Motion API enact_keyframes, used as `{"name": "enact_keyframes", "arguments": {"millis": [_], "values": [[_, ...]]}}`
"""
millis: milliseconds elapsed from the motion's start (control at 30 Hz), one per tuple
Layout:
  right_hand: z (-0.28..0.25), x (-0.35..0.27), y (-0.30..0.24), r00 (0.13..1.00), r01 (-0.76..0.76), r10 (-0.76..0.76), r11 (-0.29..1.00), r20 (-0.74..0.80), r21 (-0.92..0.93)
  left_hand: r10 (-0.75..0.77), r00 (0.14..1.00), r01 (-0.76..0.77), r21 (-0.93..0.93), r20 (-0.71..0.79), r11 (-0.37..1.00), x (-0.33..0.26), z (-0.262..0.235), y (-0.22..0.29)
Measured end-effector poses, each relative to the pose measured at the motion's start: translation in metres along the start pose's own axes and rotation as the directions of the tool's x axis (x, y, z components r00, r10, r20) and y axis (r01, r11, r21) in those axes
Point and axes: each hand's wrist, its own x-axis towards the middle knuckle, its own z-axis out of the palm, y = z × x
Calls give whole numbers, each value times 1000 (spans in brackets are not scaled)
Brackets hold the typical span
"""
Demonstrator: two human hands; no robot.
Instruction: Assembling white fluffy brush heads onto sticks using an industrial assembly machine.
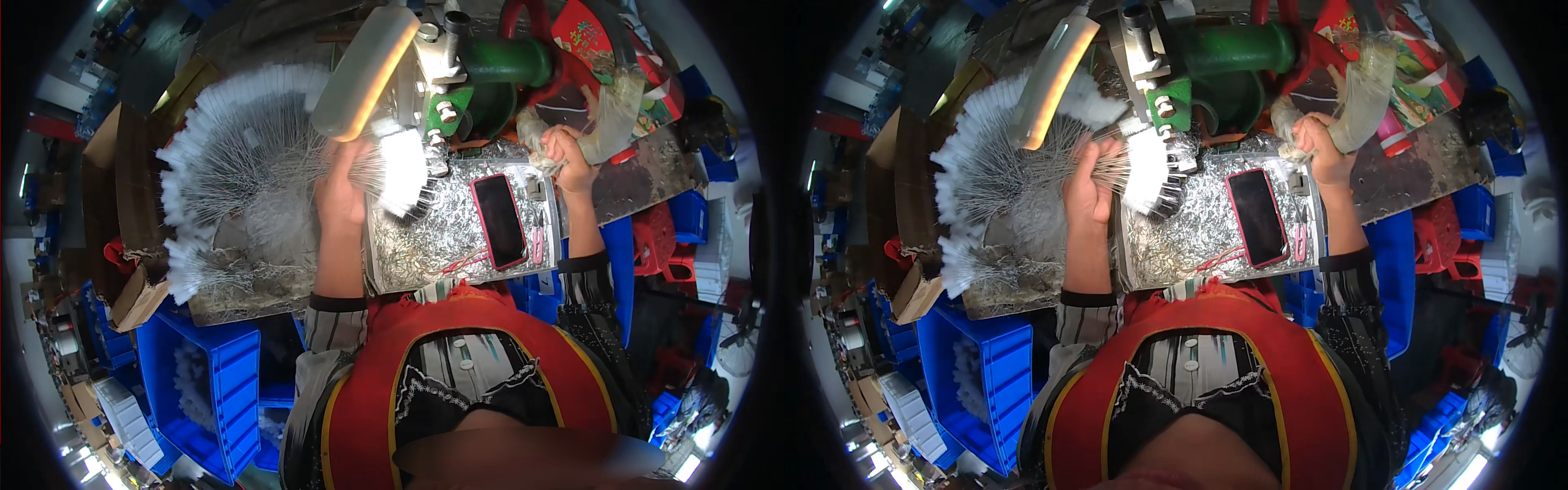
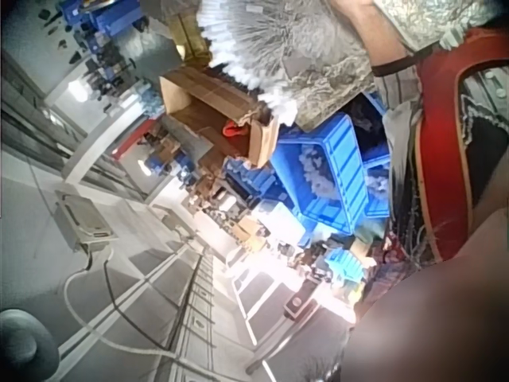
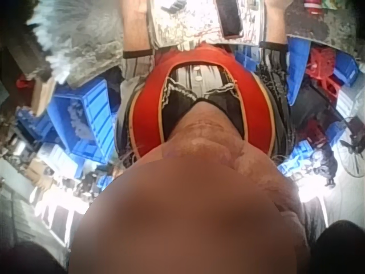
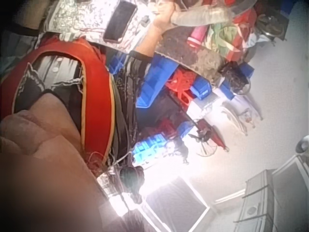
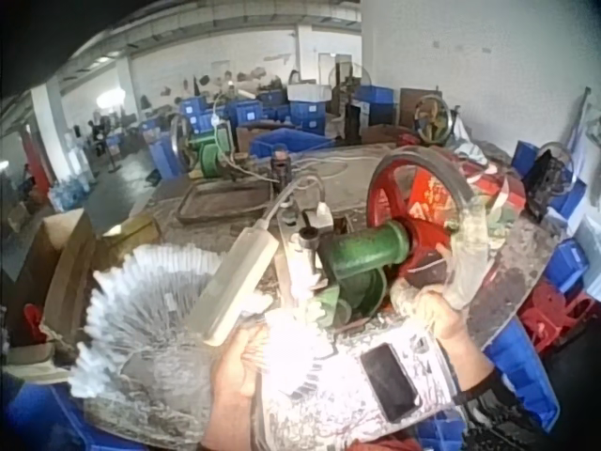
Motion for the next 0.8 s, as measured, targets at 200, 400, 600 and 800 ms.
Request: {"name": "enact_keyframes", "arguments": {"millis": [200,400,600,800], "values": [[4,15,-45,967,-253,253,967,9,-14,-197,965,144,279,172,949,-8,-9,15],[3,16,-50,957,-287,286,958,-47,3,-121,964,75,196,235,978,-6,-7,14],[6,16,-50,954,-293,293,956,-69,9,-95,974,71,119,204,990,-2,-16,13],[3,16,-48,957,-284,285,959,-54,14,-128,962,100,125,242,987,4,-17,13]]}}
